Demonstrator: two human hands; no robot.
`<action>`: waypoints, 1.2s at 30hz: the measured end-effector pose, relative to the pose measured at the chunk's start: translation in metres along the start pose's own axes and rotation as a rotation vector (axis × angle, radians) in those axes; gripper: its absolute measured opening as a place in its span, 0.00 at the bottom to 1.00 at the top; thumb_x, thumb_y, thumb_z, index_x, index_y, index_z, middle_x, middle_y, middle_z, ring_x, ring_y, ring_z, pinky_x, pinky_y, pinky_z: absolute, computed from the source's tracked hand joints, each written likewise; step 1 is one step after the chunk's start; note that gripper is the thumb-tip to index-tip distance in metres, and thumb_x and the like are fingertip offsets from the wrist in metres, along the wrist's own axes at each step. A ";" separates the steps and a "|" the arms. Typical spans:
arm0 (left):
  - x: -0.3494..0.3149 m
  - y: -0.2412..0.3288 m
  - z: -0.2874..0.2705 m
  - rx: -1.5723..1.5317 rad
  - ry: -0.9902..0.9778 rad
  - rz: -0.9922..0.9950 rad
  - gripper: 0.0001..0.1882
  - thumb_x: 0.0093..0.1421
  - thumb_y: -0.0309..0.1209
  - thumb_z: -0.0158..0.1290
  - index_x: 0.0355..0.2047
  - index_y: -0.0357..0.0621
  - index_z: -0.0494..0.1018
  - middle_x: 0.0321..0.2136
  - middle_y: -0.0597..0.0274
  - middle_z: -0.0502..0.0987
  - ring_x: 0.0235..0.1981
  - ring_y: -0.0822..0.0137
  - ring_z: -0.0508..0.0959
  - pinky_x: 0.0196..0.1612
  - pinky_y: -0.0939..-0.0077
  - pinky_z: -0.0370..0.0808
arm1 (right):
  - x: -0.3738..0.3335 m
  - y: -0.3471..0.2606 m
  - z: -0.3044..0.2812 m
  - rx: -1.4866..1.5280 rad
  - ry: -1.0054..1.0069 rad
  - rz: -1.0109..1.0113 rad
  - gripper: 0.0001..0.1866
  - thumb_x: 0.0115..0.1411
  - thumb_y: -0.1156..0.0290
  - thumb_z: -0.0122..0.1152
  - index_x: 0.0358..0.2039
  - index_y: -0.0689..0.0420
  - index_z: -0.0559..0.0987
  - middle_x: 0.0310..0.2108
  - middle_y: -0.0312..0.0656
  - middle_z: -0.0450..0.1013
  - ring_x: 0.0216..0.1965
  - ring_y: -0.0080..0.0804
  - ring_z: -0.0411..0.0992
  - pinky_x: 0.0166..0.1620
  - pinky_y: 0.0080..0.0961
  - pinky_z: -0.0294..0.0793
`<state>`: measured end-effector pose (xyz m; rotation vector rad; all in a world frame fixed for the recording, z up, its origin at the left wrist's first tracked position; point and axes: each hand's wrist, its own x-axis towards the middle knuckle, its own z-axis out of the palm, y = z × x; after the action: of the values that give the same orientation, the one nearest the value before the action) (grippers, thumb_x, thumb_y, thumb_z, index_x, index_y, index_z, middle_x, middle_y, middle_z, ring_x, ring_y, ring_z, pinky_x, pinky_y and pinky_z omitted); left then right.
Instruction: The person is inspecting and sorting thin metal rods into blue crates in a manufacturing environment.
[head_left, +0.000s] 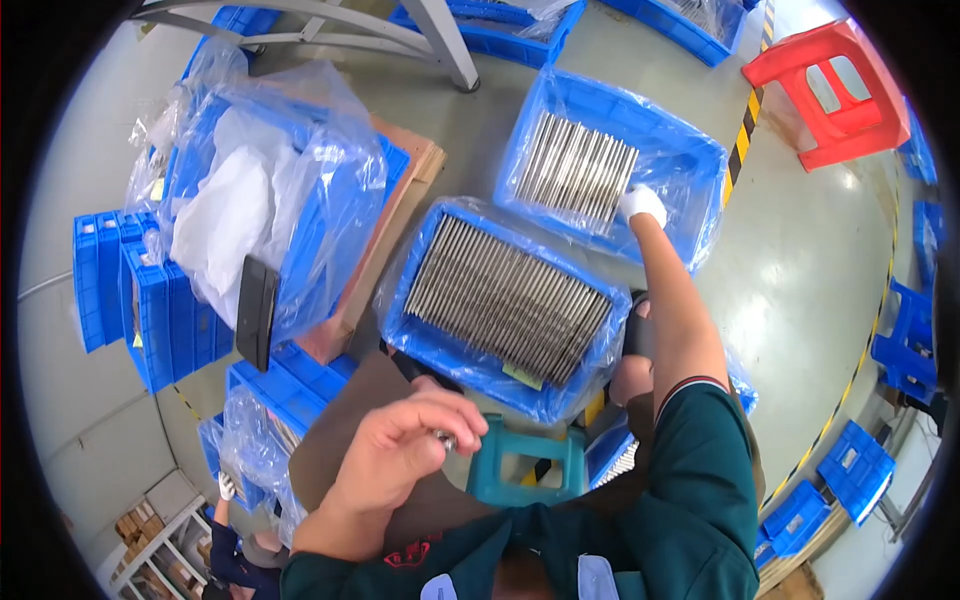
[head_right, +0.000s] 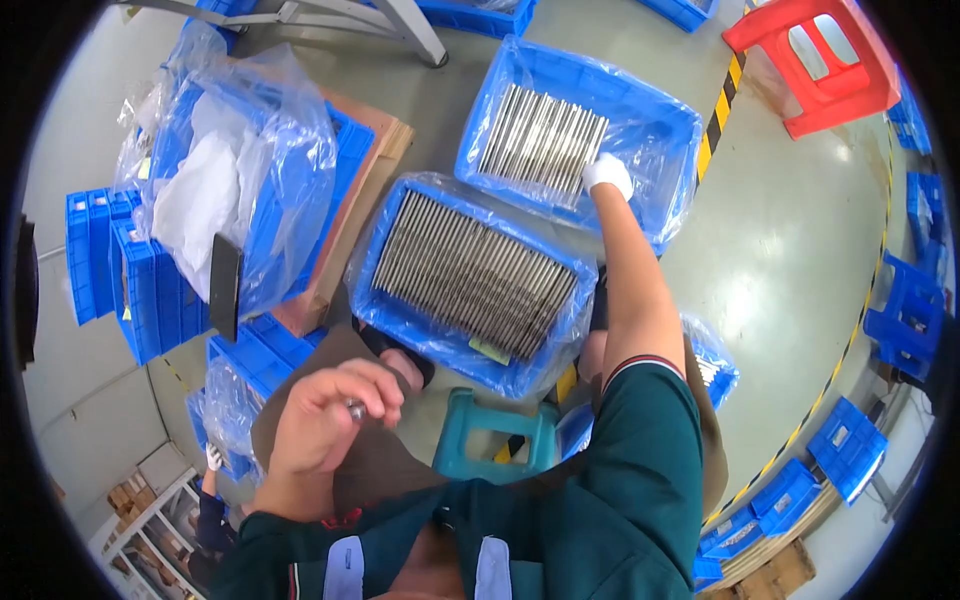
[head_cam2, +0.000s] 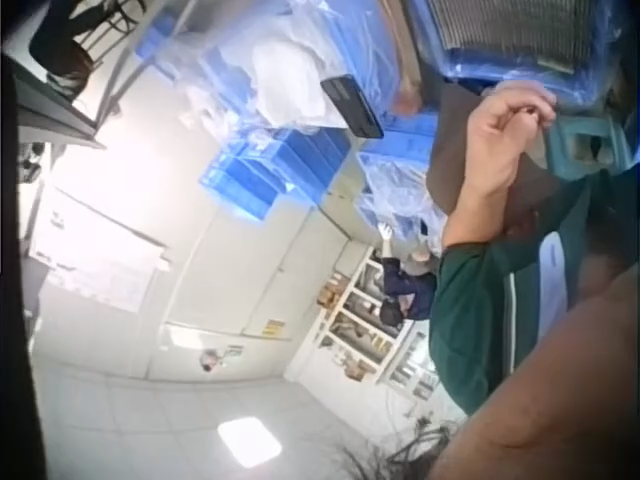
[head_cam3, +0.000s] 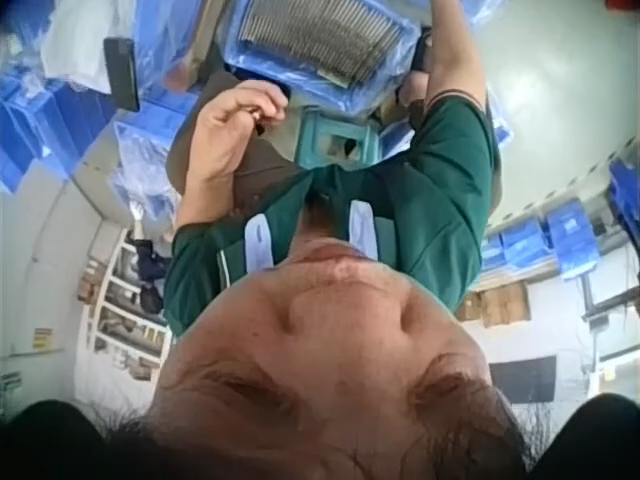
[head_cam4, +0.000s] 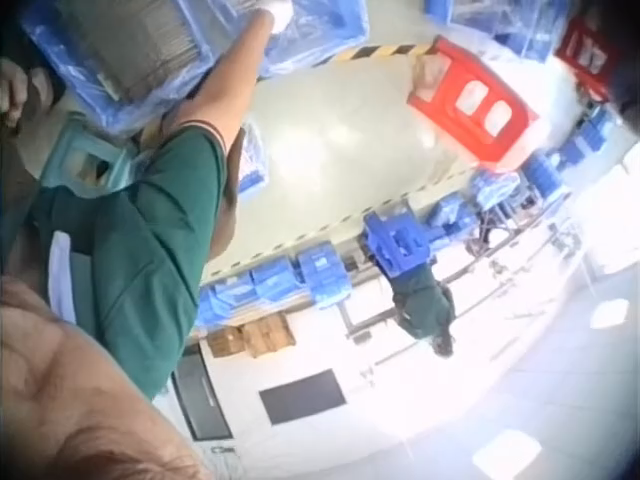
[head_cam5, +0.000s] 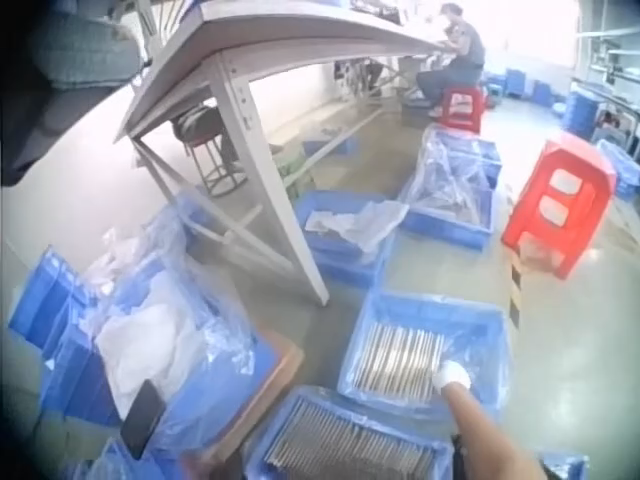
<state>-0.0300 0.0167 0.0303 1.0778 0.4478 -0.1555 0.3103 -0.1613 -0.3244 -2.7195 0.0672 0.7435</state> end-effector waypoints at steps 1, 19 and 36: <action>0.001 0.000 0.001 0.062 -0.002 0.049 0.16 0.58 0.38 0.51 0.34 0.34 0.74 0.37 0.50 0.73 0.33 0.68 0.71 0.41 0.73 0.68 | -0.003 0.004 -0.013 -0.038 0.055 -0.020 0.29 0.50 0.45 0.52 0.45 0.53 0.76 0.47 0.53 0.70 0.51 0.48 0.68 0.53 0.36 0.66; -0.013 0.007 -0.018 -0.090 0.158 0.214 0.13 0.61 0.39 0.50 0.34 0.42 0.74 0.30 0.67 0.75 0.29 0.76 0.73 0.34 0.82 0.69 | -0.187 0.028 0.035 -0.736 -0.269 -0.492 0.16 0.41 0.68 0.62 0.34 0.55 0.81 0.35 0.51 0.76 0.39 0.44 0.75 0.42 0.33 0.75; -0.037 0.014 -0.030 -0.141 0.115 0.236 0.15 0.59 0.41 0.53 0.34 0.41 0.76 0.28 0.67 0.76 0.29 0.77 0.74 0.36 0.81 0.70 | -0.304 0.003 0.119 0.219 0.088 0.578 0.25 0.46 0.62 0.57 0.45 0.61 0.70 0.44 0.54 0.72 0.46 0.49 0.72 0.48 0.36 0.72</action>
<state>-0.0665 0.0459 0.0458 0.9953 0.4247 0.1453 -0.0101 -0.1380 -0.2689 -2.5244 0.9269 0.7051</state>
